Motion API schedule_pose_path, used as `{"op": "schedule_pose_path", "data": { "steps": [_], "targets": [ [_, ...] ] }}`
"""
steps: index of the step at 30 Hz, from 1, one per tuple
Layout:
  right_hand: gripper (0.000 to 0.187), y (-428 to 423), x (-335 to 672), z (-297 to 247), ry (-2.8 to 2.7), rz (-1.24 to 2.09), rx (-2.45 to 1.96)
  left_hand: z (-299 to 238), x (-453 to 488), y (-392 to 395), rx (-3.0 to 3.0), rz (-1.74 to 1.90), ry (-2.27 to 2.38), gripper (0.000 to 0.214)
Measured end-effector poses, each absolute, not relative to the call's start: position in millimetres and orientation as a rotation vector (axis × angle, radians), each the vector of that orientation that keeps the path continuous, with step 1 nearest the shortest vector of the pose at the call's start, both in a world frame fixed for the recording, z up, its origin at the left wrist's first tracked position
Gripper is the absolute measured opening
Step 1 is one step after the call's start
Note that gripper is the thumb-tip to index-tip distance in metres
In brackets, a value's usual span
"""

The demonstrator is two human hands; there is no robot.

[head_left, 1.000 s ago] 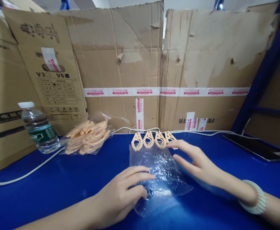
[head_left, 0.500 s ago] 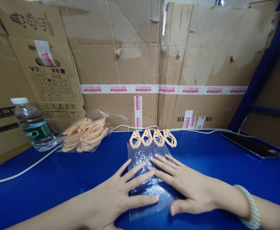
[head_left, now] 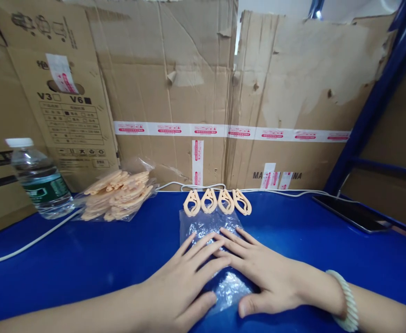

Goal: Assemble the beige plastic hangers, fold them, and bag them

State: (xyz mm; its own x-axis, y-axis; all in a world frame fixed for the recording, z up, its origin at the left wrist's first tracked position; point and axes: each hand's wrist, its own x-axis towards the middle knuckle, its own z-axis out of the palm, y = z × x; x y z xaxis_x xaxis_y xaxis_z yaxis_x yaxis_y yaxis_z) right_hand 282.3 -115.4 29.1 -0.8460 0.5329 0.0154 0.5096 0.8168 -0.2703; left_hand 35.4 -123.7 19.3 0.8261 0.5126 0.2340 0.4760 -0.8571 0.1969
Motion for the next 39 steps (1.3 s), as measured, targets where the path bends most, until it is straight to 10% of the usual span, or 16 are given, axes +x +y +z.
{"op": "schedule_pose_path", "data": {
  "steps": [8, 15, 26, 39],
  "targets": [
    [0.096, -110, 291, 22, -2.831, 0.566, -0.809, 16, 27, -124, 2.980, 0.338, 0.795, 0.052],
    [0.037, -67, 312, 39, -2.434, 0.335, -0.889, 15, 29, -125, 2.962, 0.312, 0.853, 0.049],
    [0.082, 42, 341, 43, -2.852, -0.221, -1.304, 16, 27, -128, 2.999, 0.355, 0.755, 0.050],
    [0.037, -47, 388, 49, -2.813, -0.233, -1.585, 10, 26, -127, 3.020, 0.435, 0.641, 0.047]
  ]
}}
